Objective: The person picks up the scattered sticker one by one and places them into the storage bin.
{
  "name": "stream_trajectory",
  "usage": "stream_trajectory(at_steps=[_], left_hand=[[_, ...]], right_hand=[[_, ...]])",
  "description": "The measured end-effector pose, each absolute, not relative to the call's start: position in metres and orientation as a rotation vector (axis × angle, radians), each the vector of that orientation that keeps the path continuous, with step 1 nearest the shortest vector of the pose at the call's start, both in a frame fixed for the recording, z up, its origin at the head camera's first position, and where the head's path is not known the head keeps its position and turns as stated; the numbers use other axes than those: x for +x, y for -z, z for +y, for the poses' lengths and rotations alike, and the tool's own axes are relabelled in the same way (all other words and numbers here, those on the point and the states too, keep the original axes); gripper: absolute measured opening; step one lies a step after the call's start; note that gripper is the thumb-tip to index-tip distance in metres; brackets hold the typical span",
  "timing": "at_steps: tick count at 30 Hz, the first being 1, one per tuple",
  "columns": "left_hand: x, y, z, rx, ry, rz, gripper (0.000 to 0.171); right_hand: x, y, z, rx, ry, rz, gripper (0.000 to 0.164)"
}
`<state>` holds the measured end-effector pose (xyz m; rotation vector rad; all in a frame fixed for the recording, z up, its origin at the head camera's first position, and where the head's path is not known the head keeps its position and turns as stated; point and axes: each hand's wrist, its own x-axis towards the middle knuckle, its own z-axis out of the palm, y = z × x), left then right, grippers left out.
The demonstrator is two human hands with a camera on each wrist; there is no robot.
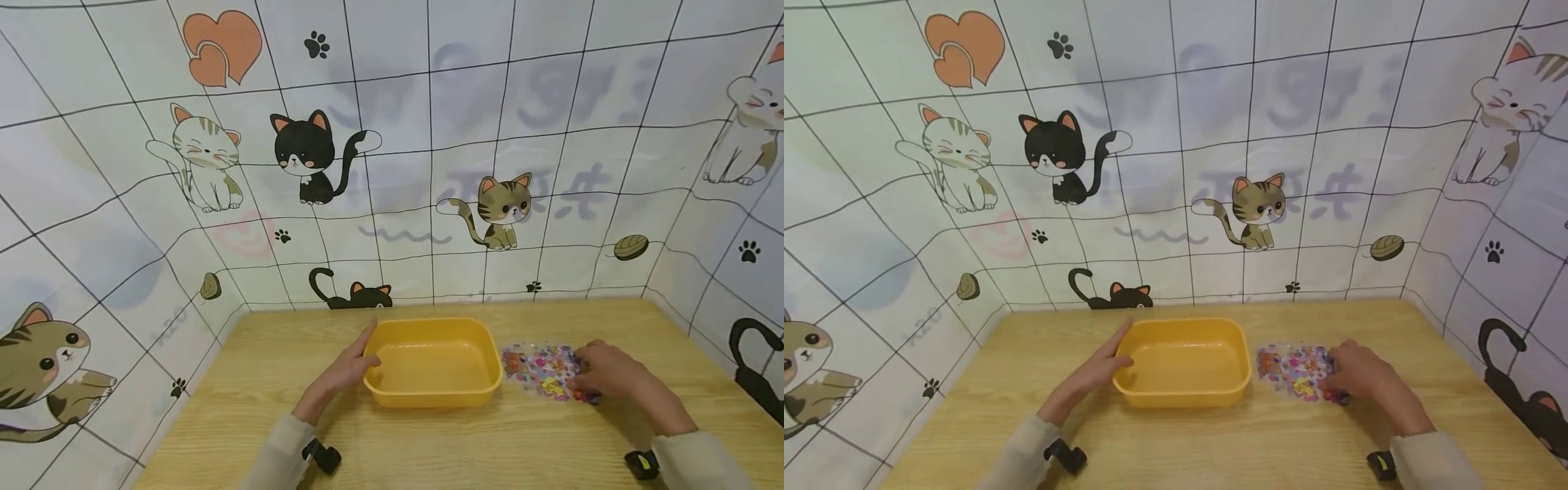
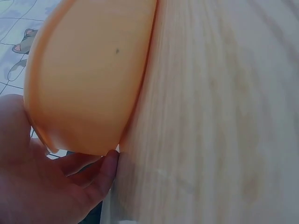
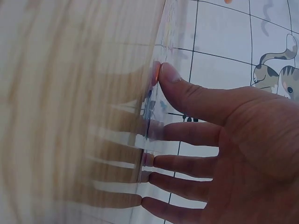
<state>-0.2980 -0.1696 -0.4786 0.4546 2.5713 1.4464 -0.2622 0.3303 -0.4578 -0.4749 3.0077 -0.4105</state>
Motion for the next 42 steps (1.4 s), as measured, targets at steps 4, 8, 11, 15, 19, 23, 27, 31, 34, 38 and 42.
stream_trajectory(at_steps=[4, 8, 11, 15, 19, 23, 27, 31, 34, 38, 42], left_hand=[[-0.3, 0.477, -0.167, 0.447, -1.443, 2.567, 0.083], [-0.298, 0.477, -0.167, 0.447, -1.449, 2.555, 0.082], [-0.297, 0.478, -0.168, 0.44, -1.455, 2.557, 0.081], [-0.297, 0.478, -0.17, 0.437, -1.462, 2.547, 0.08], [-0.296, 0.478, -0.171, 0.446, -1.467, 2.539, 0.079], [-0.294, 0.477, -0.171, 0.451, -1.475, 2.545, 0.079], [-0.294, 0.477, -0.17, 0.46, -1.474, 2.55, 0.078], [-0.295, 0.476, -0.169, 0.474, -1.465, 2.554, 0.078], [-0.295, 0.477, -0.169, 0.472, -1.459, 2.554, 0.078], [-0.296, 0.478, -0.169, 0.466, -1.455, 2.556, 0.077], [-0.296, 0.478, -0.17, 0.469, -1.457, 2.562, 0.077]], right_hand=[[-0.265, 0.457, 0.332, -0.471, 0.405, 3.031, 0.06], [-0.265, 0.458, 0.331, -0.425, 0.438, 3.052, 0.052], [-0.263, 0.458, 0.328, -0.388, 0.417, 3.095, 0.048], [-0.259, 0.457, 0.323, -0.312, 0.419, 3.137, 0.048], [-0.258, 0.457, 0.32, -0.242, 0.492, 3.114, 0.052], [-0.259, 0.459, 0.32, -0.208, 0.551, 3.093, 0.066], [-0.26, 0.46, 0.322, -0.204, 0.636, 3.065, 0.065], [-0.259, 0.462, 0.326, -0.214, 0.744, 2.993, 0.046], [-0.259, 0.464, 0.329, -0.196, 0.8, 2.954, 0.032], [-0.258, 0.461, 0.331, -0.154, 0.893, 2.917, 0.016], [-0.258, 0.456, 0.334, -0.138, 0.937, 2.912, 0.017]])
